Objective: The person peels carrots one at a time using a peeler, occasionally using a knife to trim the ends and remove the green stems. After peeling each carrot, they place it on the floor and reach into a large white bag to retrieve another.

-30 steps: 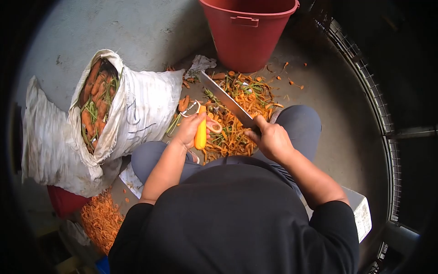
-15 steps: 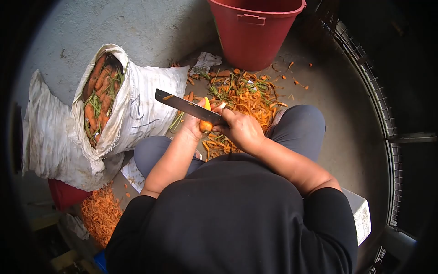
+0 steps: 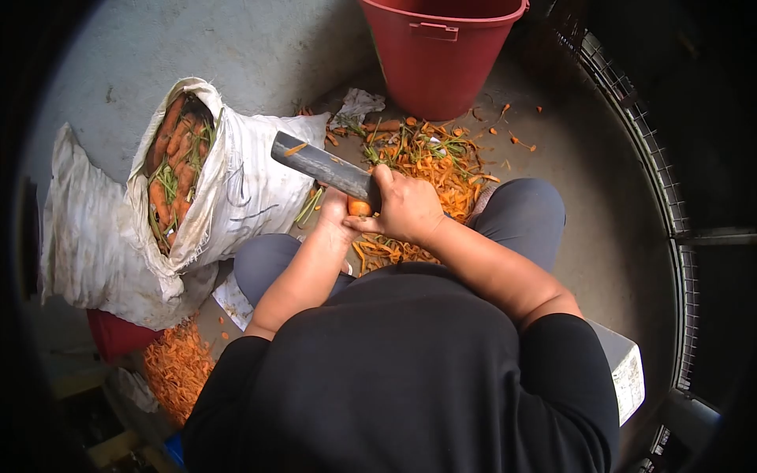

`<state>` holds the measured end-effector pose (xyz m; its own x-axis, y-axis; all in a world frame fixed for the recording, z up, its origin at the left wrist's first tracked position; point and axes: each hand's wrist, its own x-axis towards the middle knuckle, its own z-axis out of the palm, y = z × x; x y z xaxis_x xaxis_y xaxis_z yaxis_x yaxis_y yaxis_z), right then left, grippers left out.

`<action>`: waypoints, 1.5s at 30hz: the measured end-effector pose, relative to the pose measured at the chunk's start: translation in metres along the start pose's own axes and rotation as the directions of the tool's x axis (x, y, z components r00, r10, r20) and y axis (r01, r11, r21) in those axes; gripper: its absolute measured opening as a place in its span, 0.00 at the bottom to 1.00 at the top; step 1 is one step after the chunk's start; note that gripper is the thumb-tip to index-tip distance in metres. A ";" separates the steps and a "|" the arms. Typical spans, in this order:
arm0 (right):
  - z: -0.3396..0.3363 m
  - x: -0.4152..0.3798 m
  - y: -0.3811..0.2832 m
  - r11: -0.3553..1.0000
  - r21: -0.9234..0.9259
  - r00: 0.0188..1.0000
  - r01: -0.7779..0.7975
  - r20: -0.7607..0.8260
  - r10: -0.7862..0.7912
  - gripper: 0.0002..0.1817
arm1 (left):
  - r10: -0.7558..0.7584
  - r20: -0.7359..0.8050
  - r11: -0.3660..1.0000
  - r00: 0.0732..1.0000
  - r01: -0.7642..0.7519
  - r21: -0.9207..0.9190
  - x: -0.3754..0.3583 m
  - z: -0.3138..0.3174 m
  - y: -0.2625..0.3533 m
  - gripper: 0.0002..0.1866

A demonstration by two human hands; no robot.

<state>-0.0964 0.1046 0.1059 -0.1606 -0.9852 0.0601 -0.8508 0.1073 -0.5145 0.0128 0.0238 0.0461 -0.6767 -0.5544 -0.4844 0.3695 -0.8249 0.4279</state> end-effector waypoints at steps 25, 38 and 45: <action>0.030 -0.005 0.077 0.443 0.816 0.928 -0.371 0.347 0.138 0.27 | 0.326 0.394 0.128 0.859 -0.453 0.882 -0.020 -0.009 -0.001 0.15; 0.055 -0.005 0.101 0.302 0.712 0.772 -0.634 0.564 0.292 0.33 | 0.391 0.627 -0.625 0.673 -0.306 0.718 -0.002 -0.024 -0.027 0.16; 0.085 -0.004 0.125 0.087 0.587 0.581 -0.805 0.749 0.319 0.31 | 0.243 0.098 -0.311 0.965 -0.018 0.950 0.054 -0.045 0.008 0.13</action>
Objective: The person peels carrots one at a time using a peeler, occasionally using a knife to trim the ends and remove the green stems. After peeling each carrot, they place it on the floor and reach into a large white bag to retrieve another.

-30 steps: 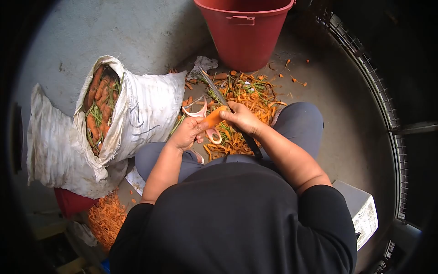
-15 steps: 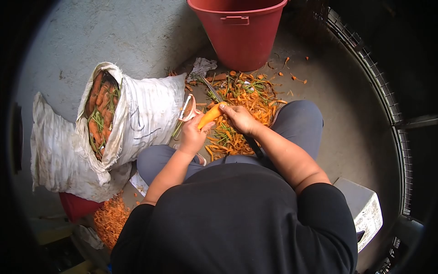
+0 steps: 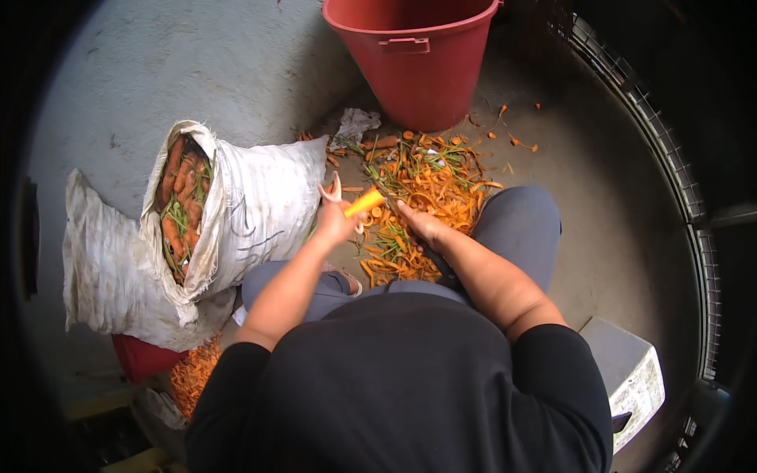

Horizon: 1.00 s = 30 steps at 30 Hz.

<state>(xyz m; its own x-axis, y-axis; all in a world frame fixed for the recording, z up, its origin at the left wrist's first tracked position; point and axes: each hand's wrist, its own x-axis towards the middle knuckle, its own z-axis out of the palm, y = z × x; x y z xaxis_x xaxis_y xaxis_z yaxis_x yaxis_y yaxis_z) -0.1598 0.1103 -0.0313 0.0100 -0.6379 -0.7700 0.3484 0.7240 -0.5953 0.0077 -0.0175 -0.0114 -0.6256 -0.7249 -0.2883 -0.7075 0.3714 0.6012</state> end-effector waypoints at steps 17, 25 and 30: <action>0.000 -0.003 -0.018 0.954 -0.298 0.992 0.032 -0.108 -0.067 0.28 | 0.005 -0.315 0.835 0.949 -0.177 -0.521 0.071 -0.188 0.078 0.06; -0.020 -0.092 -0.057 0.479 -0.869 0.597 0.120 -0.323 -0.735 0.26 | -0.127 -0.858 0.827 0.497 0.531 0.184 0.007 -0.285 -0.160 0.08; -0.028 -0.163 -0.050 0.443 -0.814 0.563 -0.376 -0.580 -0.589 0.24 | -0.674 -0.642 0.469 0.365 0.883 0.010 -0.033 -0.306 -0.240 0.25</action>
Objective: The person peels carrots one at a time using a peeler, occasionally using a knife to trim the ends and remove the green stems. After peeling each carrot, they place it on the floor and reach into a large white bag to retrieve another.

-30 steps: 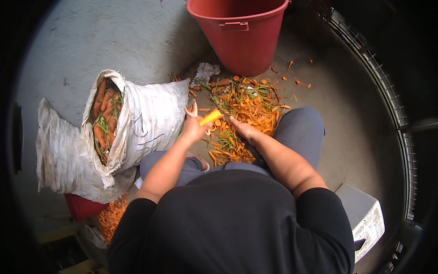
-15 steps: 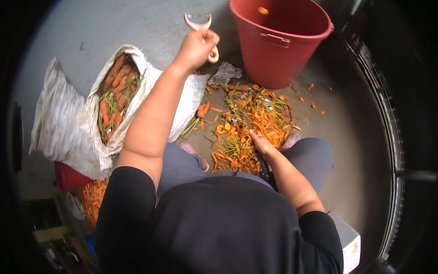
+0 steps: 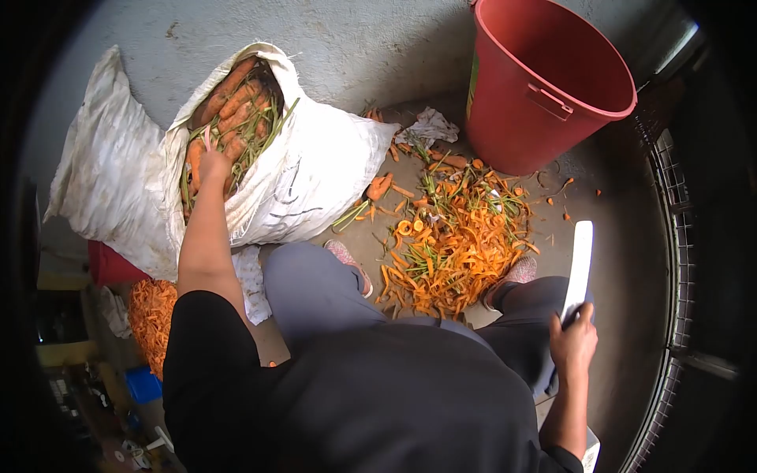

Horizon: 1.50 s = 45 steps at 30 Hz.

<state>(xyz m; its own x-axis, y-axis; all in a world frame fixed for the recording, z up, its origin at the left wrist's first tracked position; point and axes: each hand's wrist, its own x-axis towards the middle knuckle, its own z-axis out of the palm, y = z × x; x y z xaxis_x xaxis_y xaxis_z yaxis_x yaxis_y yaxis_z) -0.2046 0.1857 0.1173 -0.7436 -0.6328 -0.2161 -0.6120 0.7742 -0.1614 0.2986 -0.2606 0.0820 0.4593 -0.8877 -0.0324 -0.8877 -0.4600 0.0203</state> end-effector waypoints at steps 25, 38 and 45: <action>0.011 -0.023 -0.009 0.975 -0.120 0.981 0.185 -0.039 -0.190 0.19 | -0.092 0.127 0.940 0.988 0.129 -0.316 0.023 0.036 0.039 0.20; 0.008 -0.031 -0.024 0.934 0.076 0.936 0.348 -0.088 -0.341 0.17 | 0.287 -0.144 0.958 0.947 -0.286 0.030 0.016 0.024 0.032 0.16; 0.014 -0.013 -0.036 0.871 0.163 0.885 0.464 -0.121 -0.449 0.15 | 0.068 -0.765 0.855 0.641 -0.433 -0.287 -0.010 -0.091 0.010 0.22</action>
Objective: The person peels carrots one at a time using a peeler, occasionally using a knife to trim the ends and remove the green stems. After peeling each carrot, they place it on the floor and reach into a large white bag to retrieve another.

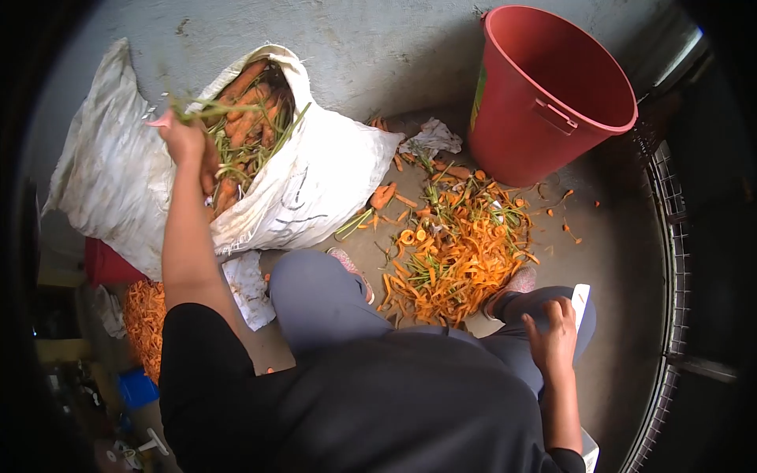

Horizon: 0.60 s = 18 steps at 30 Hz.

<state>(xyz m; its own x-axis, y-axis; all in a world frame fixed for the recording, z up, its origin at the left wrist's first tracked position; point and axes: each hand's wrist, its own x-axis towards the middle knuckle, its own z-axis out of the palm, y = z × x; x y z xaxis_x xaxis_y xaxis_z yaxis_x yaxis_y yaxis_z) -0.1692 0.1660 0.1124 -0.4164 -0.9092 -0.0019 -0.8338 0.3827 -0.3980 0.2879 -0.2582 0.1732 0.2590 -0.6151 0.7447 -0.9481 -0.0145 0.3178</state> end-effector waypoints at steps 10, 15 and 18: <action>0.061 0.075 -0.079 0.287 0.745 0.643 -0.602 0.666 -0.378 0.24 | -0.146 0.567 0.133 0.811 0.584 -0.801 -0.051 -0.079 0.113 0.18; 0.088 0.097 -0.090 -0.482 0.714 0.859 -0.507 0.376 -0.347 0.32 | 0.114 0.938 -0.184 0.327 0.935 -0.304 -0.212 -0.074 0.196 0.17; 0.084 0.103 -0.059 -0.512 0.804 0.925 -0.302 0.376 0.046 0.22 | 0.372 0.926 -0.170 0.070 0.985 -0.007 -0.277 -0.052 0.188 0.16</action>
<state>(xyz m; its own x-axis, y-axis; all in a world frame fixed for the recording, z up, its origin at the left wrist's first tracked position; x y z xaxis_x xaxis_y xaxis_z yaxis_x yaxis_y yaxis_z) -0.1325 0.0363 0.0588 -0.2872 -0.8855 -0.3653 0.8440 -0.0535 -0.5337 0.0480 -0.0495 0.0569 -0.5054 -0.7783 -0.3725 0.4175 -0.5984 0.6838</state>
